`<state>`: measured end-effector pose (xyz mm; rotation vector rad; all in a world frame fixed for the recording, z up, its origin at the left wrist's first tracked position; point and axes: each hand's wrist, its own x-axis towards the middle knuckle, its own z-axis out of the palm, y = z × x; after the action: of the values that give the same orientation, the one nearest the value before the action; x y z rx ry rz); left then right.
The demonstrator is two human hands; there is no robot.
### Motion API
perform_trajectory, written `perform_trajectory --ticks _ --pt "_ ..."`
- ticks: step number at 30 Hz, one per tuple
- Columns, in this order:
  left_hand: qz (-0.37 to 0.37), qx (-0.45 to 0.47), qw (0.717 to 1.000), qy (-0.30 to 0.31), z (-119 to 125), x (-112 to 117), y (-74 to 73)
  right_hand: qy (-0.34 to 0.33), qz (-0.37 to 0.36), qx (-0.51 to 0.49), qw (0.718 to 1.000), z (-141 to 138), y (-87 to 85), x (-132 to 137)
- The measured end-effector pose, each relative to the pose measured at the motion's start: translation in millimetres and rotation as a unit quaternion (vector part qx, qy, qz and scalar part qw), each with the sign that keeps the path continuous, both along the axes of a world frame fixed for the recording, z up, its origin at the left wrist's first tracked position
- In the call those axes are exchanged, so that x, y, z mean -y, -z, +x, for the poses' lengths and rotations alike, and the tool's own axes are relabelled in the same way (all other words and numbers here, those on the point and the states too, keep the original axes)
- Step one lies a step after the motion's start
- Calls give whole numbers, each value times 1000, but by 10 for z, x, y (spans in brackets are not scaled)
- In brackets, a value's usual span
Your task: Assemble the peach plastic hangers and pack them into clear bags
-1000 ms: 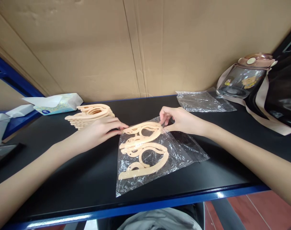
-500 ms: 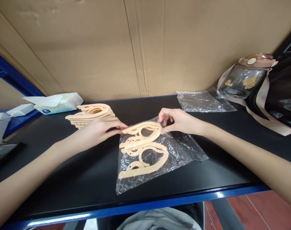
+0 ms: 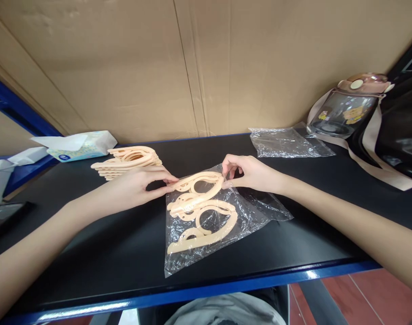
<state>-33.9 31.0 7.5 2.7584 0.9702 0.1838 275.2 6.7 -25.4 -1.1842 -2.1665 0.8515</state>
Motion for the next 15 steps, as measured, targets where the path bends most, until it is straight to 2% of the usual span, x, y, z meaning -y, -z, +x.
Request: perform_trajectory --ticks 9,15 --pt "1 -3 1000 19 -32 -22 15 -3 -11 -27 1000 -44 -21 43" --pt "10 -18 1000 17 12 23 -35 -4 -9 -28 1000 -50 -17 39"
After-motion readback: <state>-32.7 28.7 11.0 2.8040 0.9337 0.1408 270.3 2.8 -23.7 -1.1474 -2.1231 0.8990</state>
